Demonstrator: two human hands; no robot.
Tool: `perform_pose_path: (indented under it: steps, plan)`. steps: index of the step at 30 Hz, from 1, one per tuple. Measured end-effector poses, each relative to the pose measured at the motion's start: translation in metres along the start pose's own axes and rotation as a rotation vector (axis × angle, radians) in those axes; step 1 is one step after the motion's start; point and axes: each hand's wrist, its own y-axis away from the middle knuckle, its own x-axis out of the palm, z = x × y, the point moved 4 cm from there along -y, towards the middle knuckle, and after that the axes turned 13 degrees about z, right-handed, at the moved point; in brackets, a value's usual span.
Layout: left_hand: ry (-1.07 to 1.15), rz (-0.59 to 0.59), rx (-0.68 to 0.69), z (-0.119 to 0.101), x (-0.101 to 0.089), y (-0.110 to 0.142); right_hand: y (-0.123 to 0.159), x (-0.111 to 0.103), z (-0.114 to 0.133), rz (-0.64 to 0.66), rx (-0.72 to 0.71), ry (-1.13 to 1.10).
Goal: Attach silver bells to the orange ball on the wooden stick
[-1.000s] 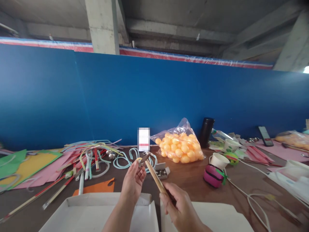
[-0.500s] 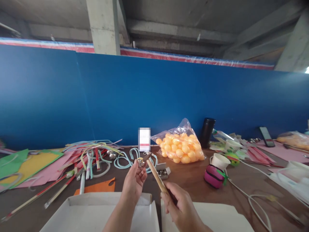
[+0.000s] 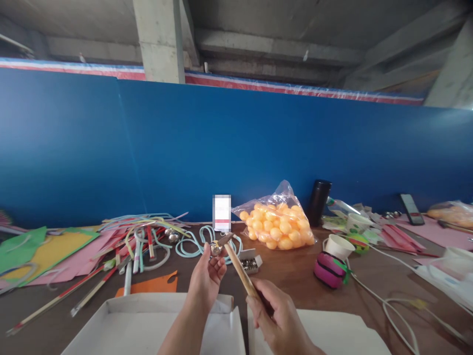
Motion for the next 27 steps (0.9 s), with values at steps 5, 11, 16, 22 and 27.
perform_pose_path:
  steps: [5,11,16,22,27]
  plan:
    - [-0.010,-0.040,-0.004,0.0016,-0.0021,-0.0007,-0.0003,0.0010,0.0001,0.003,0.029,0.009]
    - [-0.037,-0.036,-0.007,0.0011,0.0007,0.0003,-0.0009,-0.0004,0.0000,0.027,0.014,0.006]
    - [-0.035,-0.030,-0.002,0.0006,0.0018,0.0014,-0.0002,-0.0004,-0.0006,0.042,-0.028,0.003]
    - [-0.045,-0.041,0.011,0.0018,0.0010,0.0003,0.0001,0.0029,-0.0025,0.023,0.000,-0.009]
    - [-0.083,-0.051,0.016,0.0019,0.0021,0.0011,0.0004,0.0007,-0.0029,-0.024,-0.004,-0.021]
